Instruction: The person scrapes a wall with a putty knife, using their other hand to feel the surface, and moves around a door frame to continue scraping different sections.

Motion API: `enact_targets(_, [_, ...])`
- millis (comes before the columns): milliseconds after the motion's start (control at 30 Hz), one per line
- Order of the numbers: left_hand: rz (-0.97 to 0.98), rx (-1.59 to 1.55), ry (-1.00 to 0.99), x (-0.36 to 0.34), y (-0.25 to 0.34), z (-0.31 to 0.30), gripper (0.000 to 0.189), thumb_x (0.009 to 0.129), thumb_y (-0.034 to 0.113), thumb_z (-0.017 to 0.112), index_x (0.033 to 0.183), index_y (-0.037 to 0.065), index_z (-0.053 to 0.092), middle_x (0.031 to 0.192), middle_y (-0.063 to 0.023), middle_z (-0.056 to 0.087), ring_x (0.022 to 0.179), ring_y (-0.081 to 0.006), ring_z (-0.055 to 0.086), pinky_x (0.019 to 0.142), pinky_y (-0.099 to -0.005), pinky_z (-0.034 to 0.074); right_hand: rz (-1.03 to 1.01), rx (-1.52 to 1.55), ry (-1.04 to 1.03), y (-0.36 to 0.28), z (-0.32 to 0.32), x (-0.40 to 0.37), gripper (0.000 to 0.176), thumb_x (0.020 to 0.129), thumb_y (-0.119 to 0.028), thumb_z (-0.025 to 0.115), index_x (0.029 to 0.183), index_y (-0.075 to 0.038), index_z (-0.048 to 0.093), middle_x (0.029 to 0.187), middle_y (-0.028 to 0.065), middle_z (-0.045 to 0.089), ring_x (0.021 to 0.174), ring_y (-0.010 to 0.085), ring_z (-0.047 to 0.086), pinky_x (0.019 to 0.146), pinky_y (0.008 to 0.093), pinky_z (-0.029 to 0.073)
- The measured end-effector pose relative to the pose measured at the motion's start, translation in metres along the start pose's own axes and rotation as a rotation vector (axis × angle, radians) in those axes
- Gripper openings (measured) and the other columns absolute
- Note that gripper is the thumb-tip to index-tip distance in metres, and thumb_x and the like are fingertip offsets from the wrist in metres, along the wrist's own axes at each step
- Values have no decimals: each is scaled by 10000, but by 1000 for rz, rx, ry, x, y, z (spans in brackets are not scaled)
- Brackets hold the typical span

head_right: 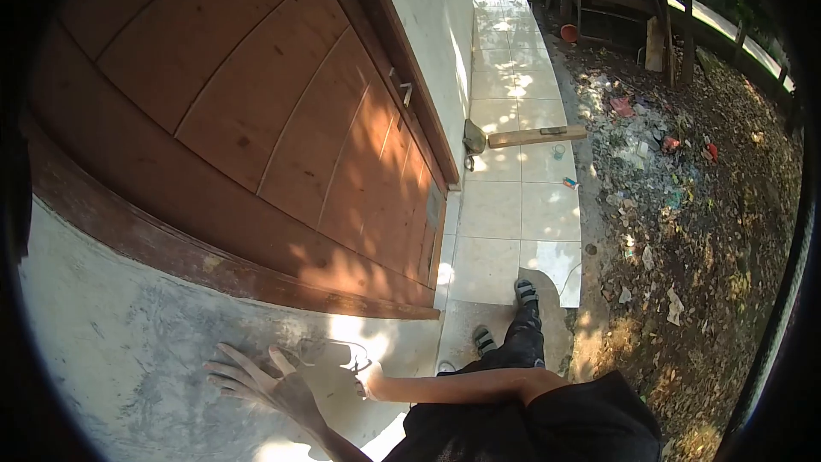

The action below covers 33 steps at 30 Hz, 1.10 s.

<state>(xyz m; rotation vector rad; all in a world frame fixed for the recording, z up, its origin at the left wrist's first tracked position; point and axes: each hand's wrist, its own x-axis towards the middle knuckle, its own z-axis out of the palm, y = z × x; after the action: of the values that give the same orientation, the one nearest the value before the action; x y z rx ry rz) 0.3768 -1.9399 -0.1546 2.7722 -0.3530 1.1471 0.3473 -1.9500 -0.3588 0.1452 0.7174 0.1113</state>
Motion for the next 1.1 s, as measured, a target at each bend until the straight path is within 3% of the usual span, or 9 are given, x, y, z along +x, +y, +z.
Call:
enact_targets(67, [2,-6,18,5,2,-2,753,896,667,327,1488,209,247,1560,-143,116,1439,-356,72,1151,-566,88,-36,-337,151,2,36,-49,223,936,-358,480,801,-188,534,548,-6,398,370,127,338,342,289,254])
enact_targets(100, [3,0,7,5,4,-5,731,904,631,357,1488,204,252,1560,-149,115,1440,-356,74,1149,-568,89,-16,-312,153,1,44,-62,256,961,-328,440,758,-175,475,546,-17,353,380,124,321,351,292,238])
enact_targets(233, [40,16,-20,4,5,-5,728,916,573,417,1493,164,242,1556,-193,81,1430,-404,73,1129,-589,105,22,-444,301,-8,27,-32,386,977,-410,441,682,-170,378,539,-22,346,394,117,330,363,285,223])
enact_targets(333, [40,-8,-76,4,5,-7,723,919,568,410,1494,164,238,1556,-193,79,1430,-403,75,1129,-588,112,-2,-260,120,-4,35,-50,407,955,-396,483,634,-176,364,536,-22,342,398,119,332,373,291,234])
enact_targets(467, [85,-14,-43,4,5,-3,713,926,562,394,1494,161,238,1557,-192,76,1428,-408,79,1125,-594,118,1,-361,74,-7,-1,0,402,967,-465,435,684,-188,368,566,-24,346,393,117,321,370,284,248])
enact_targets(533, [56,9,-69,3,7,-4,708,932,575,354,1493,159,239,1556,-194,78,1426,-408,86,1131,-580,118,-5,-321,197,-11,22,-30,422,970,-510,393,701,-186,354,547,-26,319,383,119,308,351,293,237])
enact_targets(733, [90,48,-30,4,10,15,750,918,642,304,1492,164,239,1552,-195,89,1427,-400,82,1147,-540,127,108,-396,45,1,10,-37,452,968,-549,349,721,-170,357,550,-19,321,368,118,307,331,296,216])
enact_targets(900, [25,-58,-85,3,28,4,721,902,595,427,1480,189,278,1563,-139,100,1433,-360,99,1166,-527,92,-16,-290,258,-4,31,-24,450,990,-500,308,727,-138,362,528,-3,306,361,129,315,349,305,218])
enact_targets(1100, [32,-68,-36,2,29,9,707,881,562,490,1470,217,306,1559,-115,146,1433,-344,122,1163,-540,115,-18,-242,255,-8,23,-6,450,994,-486,316,714,-138,374,524,0,328,355,127,289,360,329,229])
